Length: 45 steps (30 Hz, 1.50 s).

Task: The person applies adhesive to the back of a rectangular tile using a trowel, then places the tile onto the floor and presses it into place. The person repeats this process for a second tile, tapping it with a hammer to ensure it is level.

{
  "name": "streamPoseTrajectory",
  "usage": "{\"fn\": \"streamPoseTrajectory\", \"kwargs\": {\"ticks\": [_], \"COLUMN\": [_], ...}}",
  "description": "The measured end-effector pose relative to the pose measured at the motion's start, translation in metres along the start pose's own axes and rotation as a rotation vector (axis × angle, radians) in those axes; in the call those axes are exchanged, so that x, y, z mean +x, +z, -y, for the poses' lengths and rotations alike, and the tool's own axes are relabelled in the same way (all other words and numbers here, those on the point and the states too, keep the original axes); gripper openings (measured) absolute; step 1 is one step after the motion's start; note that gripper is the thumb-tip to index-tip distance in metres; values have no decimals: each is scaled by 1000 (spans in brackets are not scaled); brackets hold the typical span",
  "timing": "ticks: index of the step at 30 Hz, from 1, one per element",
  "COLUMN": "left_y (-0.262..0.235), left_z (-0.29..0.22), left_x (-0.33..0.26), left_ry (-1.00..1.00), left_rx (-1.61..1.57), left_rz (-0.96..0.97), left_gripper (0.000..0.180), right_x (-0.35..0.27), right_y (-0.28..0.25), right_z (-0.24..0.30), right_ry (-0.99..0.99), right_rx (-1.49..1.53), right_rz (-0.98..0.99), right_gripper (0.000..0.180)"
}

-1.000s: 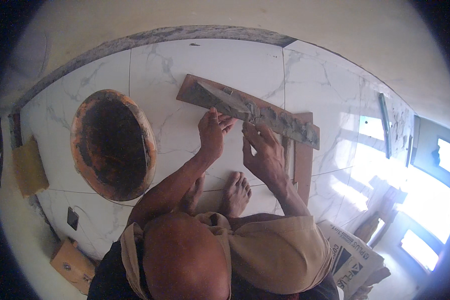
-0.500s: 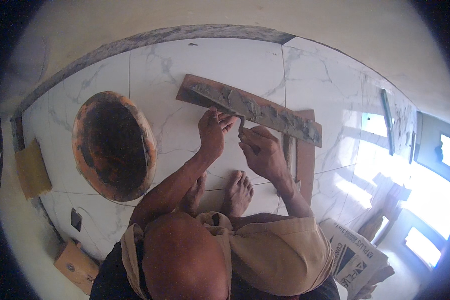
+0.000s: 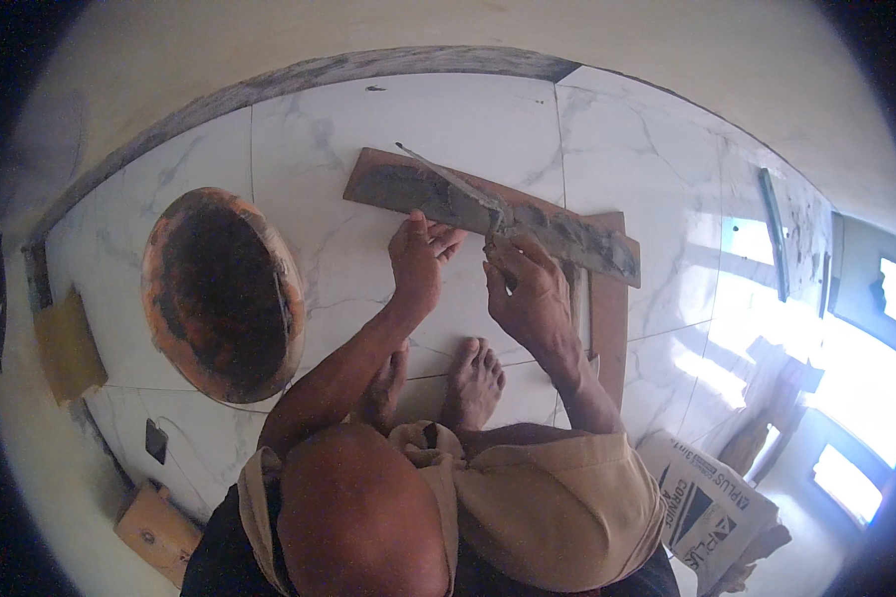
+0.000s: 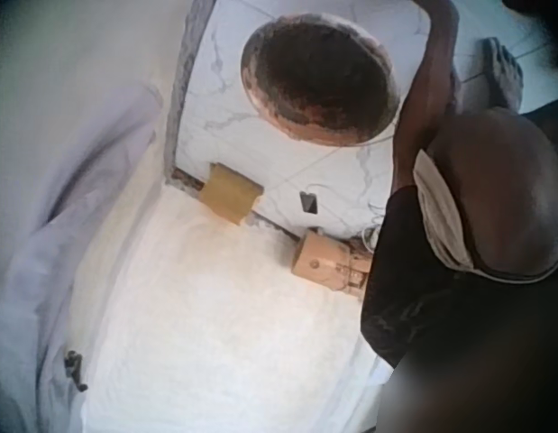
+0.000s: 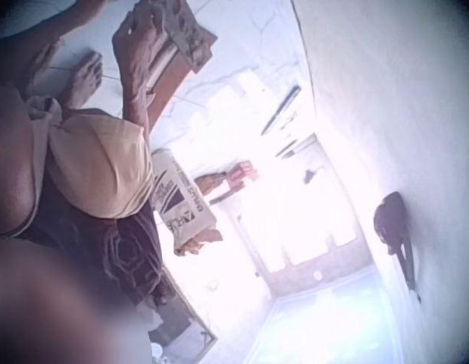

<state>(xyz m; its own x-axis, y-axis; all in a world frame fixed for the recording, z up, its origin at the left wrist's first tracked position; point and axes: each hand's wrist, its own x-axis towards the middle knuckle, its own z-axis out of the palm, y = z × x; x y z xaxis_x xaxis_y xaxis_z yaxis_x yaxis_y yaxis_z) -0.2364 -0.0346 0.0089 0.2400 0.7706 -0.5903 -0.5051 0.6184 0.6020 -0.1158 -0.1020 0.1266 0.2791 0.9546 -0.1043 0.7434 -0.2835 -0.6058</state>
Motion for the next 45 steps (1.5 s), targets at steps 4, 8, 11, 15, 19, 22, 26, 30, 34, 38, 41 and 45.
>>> {"fn": "streamPoseTrajectory", "kwargs": {"ticks": [4, 8, 11, 15, 19, 22, 26, 30, 34, 38, 41, 45], "left_y": [-3, 8, -1, 1, -8, -1, -2, -2, 2, 4, 7, 5], "left_z": [2, -8, 2, 4, 4, 0, 3, -9, -6, -5, -7, -12], "left_x": [0, -6, -1, 0, 1, -3, 0, -4, -3, -4, -3, -3], "left_ry": [6, -23, -8, 27, -5, -17, 2, 0, -29, -36, -55, -45], "left_rx": [-4, -25, 9, -49, -17, -33, 15, 37, 42, 41, 43, 47], "left_rz": [49, -78, -71, -6, 19, 15, 8, -10, -20, -33, -41, -58], "left_gripper": [44, 35, 32, 32, 44, 50, 52, 52, 54, 53, 51, 51], "right_x": [6, 4, -2, -11, -14, -24, -58, -78, -97, -109, -119, -142], "right_y": [5, 21, 31, 28, 0, -25, -32, -4, 44, 70, 75, 78], "right_z": [7, 14, 20, 12, 3, -9, -31, -44, -78, -85, -87, -80], "right_ry": [-94, -226, -248, -148, 146, 290, 238, 207, 79, 62, 79, 80], "right_rx": [-100, -137, -134, 35, 395, 432, 69, -160, -340, -440, -450, -414], "right_rz": [21, 6, 18, 67, 171, 129, -90, -286, -425, -387, -371, -366], "right_gripper": [30, 26, 27, 29, 31, 31, 31, 32, 35, 36, 32, 30]}}
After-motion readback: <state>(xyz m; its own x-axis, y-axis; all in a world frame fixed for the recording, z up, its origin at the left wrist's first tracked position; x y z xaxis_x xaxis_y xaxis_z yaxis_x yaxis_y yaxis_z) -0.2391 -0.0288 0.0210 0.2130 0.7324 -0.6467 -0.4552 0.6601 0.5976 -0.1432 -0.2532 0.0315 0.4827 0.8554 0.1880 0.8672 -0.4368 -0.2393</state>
